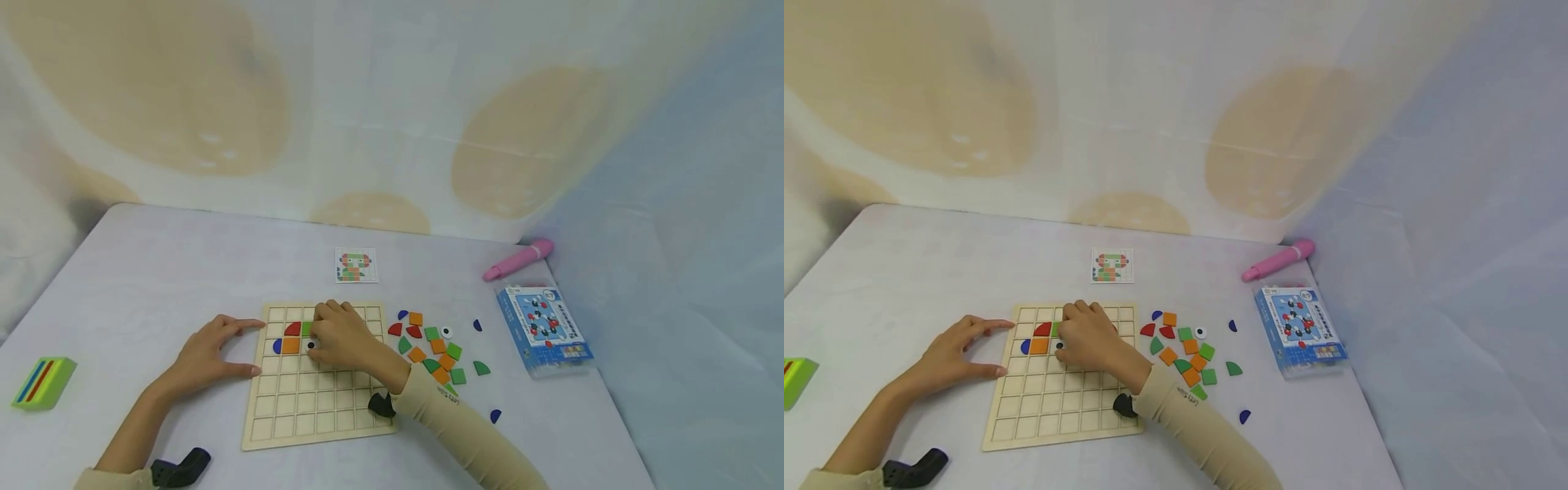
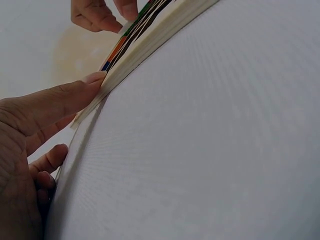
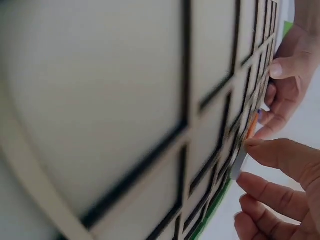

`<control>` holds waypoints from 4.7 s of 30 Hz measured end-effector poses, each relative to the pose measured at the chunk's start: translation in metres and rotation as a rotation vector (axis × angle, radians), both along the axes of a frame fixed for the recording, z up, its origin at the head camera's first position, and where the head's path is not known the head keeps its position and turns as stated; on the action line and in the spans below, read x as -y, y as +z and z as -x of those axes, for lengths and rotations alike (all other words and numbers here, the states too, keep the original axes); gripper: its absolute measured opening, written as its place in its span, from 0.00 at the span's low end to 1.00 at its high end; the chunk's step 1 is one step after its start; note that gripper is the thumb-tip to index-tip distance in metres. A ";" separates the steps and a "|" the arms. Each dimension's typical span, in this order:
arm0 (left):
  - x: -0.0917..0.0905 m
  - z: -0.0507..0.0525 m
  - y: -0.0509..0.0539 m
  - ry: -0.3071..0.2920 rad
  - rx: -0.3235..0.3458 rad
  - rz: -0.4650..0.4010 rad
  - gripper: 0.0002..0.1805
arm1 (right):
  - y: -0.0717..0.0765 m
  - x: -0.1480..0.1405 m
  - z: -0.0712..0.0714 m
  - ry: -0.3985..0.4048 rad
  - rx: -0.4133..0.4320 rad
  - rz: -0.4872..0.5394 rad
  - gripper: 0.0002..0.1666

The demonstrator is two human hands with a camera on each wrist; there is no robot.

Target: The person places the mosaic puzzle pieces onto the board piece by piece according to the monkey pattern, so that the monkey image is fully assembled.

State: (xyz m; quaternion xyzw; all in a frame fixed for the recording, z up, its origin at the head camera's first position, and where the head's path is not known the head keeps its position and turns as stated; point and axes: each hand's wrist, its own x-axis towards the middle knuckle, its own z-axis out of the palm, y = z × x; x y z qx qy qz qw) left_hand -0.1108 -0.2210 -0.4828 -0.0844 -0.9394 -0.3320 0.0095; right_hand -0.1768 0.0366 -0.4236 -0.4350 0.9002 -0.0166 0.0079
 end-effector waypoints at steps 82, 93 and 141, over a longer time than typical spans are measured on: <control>0.011 0.005 -0.004 0.005 0.037 0.046 0.45 | 0.011 -0.139 0.024 -0.333 0.047 0.239 0.13; 0.009 0.007 -0.003 0.008 0.063 0.048 0.45 | 0.009 -0.064 0.011 -0.101 0.092 0.119 0.12; 0.018 0.004 -0.002 0.001 0.054 0.051 0.45 | -0.010 -0.152 0.049 -0.391 0.142 0.210 0.13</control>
